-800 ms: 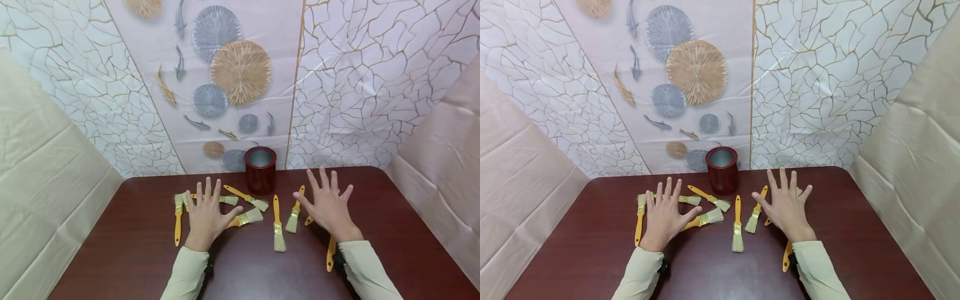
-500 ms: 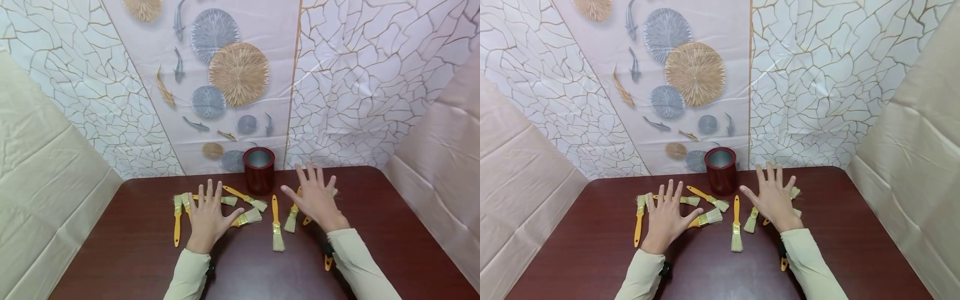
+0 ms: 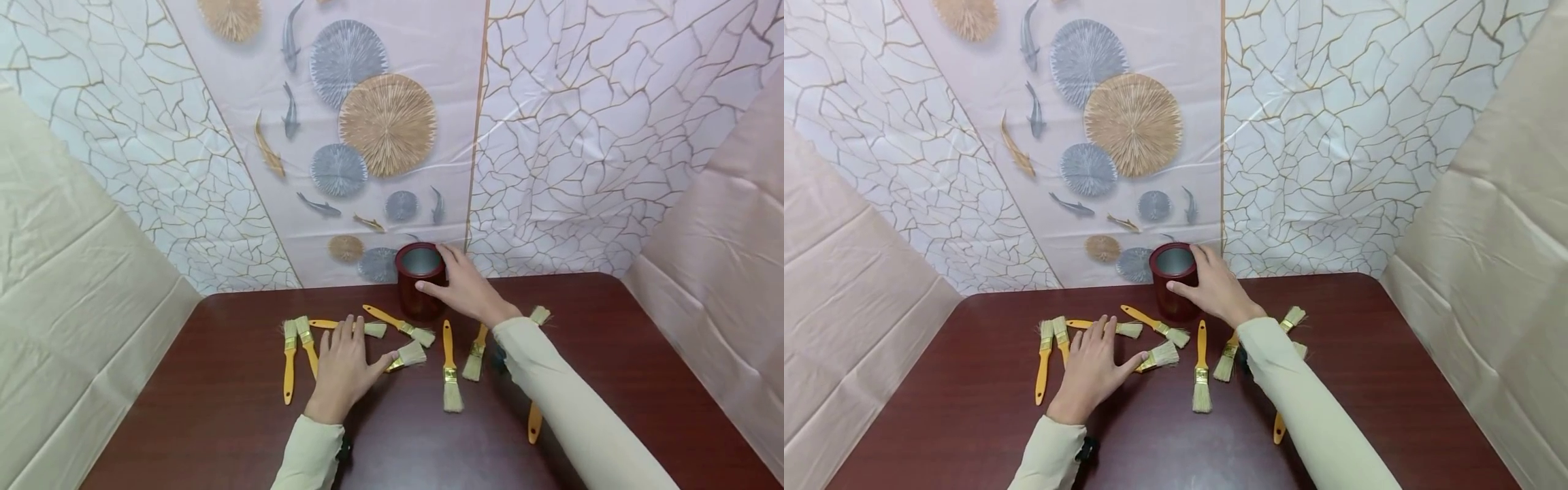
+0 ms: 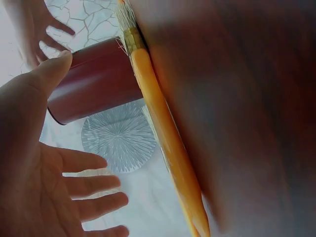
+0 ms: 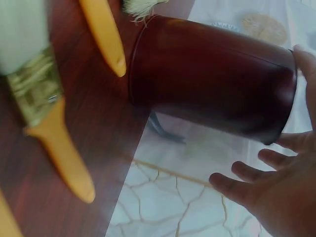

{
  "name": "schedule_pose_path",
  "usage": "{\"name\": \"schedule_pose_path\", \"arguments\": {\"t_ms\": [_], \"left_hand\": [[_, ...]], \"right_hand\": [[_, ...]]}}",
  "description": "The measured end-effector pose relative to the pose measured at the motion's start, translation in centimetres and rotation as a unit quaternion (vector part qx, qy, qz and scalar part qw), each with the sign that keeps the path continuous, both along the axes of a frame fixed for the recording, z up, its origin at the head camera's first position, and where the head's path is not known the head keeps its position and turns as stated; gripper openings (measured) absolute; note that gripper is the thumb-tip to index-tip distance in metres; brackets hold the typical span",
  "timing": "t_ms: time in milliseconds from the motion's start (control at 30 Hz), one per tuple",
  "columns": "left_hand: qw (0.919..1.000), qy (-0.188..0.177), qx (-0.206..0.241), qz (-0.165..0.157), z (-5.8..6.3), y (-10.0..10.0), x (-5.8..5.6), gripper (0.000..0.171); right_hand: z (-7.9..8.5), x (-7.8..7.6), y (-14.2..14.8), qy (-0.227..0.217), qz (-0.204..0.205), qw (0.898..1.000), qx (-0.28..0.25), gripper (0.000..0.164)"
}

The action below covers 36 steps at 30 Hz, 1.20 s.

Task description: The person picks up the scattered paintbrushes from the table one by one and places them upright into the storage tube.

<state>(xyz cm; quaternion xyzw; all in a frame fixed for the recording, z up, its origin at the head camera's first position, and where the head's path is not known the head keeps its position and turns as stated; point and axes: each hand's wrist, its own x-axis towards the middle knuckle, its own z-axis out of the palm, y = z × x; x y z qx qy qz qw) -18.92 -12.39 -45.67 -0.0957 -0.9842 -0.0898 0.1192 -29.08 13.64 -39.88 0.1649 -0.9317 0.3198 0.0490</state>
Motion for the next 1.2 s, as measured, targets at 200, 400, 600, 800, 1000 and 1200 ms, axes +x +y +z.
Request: {"name": "schedule_pose_path", "arguments": {"t_ms": [200,400,600,800,1000,1200], "left_hand": [[0.9991,-0.002,0.029,-0.03,-0.2,-0.1,0.3,0.082],[0.9963,-0.011,0.057,-0.062,-0.3,-0.2,0.3,0.065],[0.9872,-0.071,0.111,-0.09,0.3,-0.5,-0.5,0.047],[0.9707,-0.17,0.152,-0.077,1.1,-1.2,-0.9,0.037],[0.9704,-0.191,0.139,-0.052,0.5,-1.1,-0.6,0.03],[0.9708,-0.183,0.15,-0.041,0.1,-0.8,-0.5,0.017]], "right_hand": [[0.0,-2.6,-2.0,-0.012,-0.025,1.0,0.002,0.111],[-0.6,-3.3,-2.7,-0.02,-0.029,0.999,-0.025,0.109],[-1.0,-2.9,-2.3,-0.008,-0.031,0.998,-0.058,0.105],[-1.1,-1.9,-2.0,-0.012,-0.03,0.997,-0.074,0.102],[-0.9,-0.6,-1.7,-0.021,-0.024,0.997,-0.069,0.102],[-1.1,-0.1,-1.5,-0.021,-0.02,0.996,-0.081,0.104]]}}
